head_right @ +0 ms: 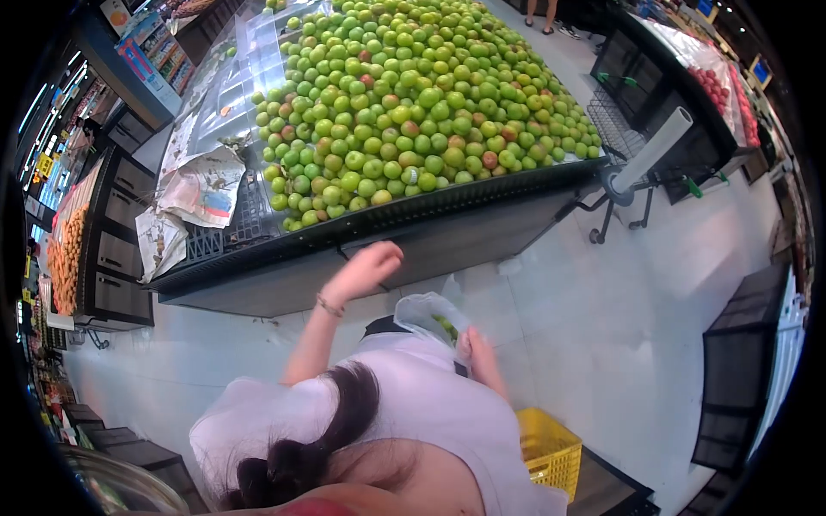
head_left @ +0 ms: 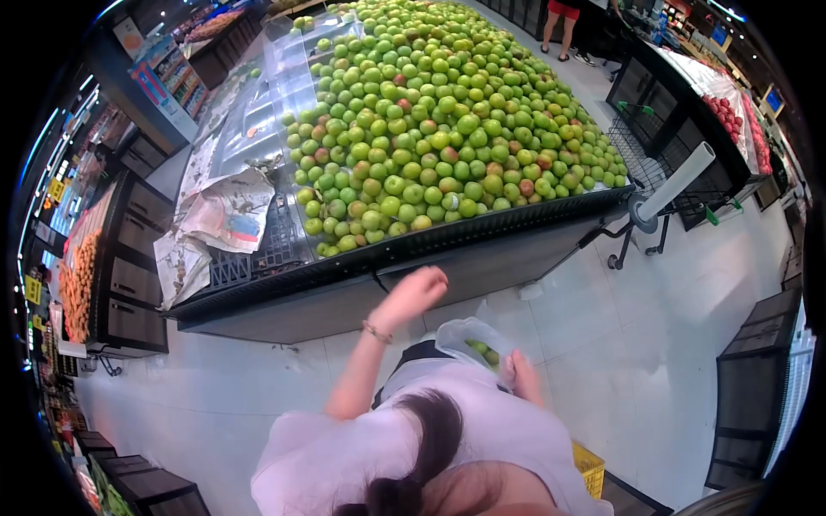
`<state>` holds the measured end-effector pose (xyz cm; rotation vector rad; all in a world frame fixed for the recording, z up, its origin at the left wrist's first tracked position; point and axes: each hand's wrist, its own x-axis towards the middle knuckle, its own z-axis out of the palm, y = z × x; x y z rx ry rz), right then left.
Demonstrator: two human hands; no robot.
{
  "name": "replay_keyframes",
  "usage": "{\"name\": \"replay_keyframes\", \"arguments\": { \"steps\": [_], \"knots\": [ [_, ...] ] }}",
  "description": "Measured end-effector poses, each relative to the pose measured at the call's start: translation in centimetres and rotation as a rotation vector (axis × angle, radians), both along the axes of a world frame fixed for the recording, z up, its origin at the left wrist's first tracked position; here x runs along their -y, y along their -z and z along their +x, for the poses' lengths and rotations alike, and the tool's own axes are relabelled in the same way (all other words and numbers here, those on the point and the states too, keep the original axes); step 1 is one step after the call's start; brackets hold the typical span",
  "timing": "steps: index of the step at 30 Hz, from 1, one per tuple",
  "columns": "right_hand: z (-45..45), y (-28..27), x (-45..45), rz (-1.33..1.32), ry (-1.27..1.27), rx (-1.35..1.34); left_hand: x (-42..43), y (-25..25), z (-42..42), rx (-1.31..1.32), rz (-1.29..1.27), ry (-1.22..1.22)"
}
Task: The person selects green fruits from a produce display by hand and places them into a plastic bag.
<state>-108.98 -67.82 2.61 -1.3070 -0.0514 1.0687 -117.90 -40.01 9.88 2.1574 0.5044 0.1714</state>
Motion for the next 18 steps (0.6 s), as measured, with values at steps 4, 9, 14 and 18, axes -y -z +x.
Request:
{"name": "replay_keyframes", "arguments": {
  "steps": [4,9,14,18],
  "knots": [
    [-0.5,-0.9,-2.6,-0.133,0.084,0.062,-8.8,-3.4,1.3,0.32,0.074,-0.447],
    [-0.2,1.0,-4.9,-0.03,-0.023,0.046,-18.8,-0.7,4.8,0.179,0.691,-0.621],
    [-0.9,0.2,-7.7,-0.045,0.048,0.115,-19.6,2.1,7.9,-0.023,0.844,-0.728],
    [-1.2,-0.4,-9.2,-0.054,0.091,0.112,-20.3,1.7,7.8,0.02,0.762,-0.688]
  ]
}}
